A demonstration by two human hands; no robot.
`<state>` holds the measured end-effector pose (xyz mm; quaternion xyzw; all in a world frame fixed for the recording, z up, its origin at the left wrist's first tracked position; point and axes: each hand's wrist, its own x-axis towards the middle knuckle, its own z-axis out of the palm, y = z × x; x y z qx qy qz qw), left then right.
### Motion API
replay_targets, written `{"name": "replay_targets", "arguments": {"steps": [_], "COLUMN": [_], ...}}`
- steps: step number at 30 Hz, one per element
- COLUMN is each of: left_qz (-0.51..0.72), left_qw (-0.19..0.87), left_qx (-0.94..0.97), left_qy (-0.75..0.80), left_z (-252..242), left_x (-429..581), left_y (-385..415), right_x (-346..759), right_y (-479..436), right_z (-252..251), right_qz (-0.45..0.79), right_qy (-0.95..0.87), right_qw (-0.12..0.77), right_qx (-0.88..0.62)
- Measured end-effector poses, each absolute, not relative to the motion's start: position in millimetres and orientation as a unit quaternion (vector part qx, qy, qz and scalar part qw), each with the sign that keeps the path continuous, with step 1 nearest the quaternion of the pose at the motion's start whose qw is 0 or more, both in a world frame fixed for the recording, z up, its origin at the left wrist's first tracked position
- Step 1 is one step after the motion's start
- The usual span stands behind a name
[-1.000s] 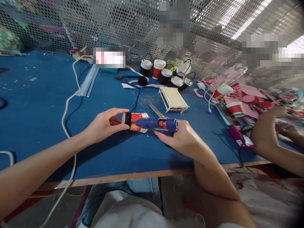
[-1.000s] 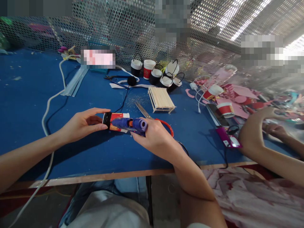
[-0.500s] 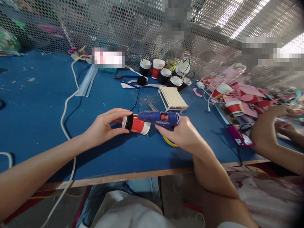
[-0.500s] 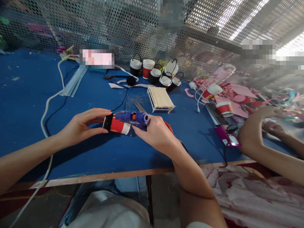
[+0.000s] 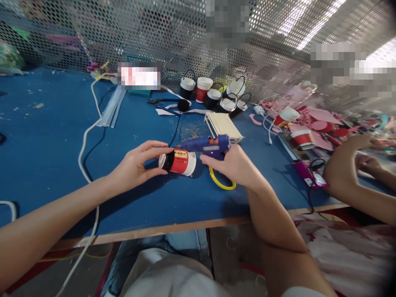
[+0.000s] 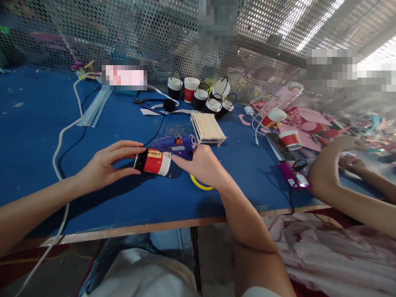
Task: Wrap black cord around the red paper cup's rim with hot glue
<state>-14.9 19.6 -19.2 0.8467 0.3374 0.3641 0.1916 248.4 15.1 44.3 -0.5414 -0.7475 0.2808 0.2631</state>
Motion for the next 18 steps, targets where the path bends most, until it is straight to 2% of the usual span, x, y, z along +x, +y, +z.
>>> {"name": "replay_targets", "arguments": {"steps": [4,8,9,13,18], "left_qz": [0.374,0.382,0.382,0.383,0.381], "left_qw": [0.229,0.259,0.265,0.284,0.294], "left_qx": [0.831,0.817,0.816,0.809,0.803], "left_qy": [0.342,0.344,0.344,0.343,0.352], "left_z": [-19.5,-20.3,-20.4,-21.5,-21.4], "left_x": [-14.0,-13.0,-12.9,-13.1,-12.6], "left_y": [19.0,18.3,18.4,18.8,18.2], "right_x": [259.7,281.3,287.5,308.9,318.7], "right_y": [30.8,60.6,69.1,99.7,118.5], "right_z": [48.2,46.5,45.9,43.4,36.6], "right_qz": [0.308,0.212,0.166,-0.003,-0.027], "right_qy": [-0.708,-0.663,-0.658,-0.644,-0.608], "right_qw": [0.313,0.391,0.377,0.215,0.122], "right_qx": [-0.553,-0.603,-0.63,-0.734,-0.784]}}
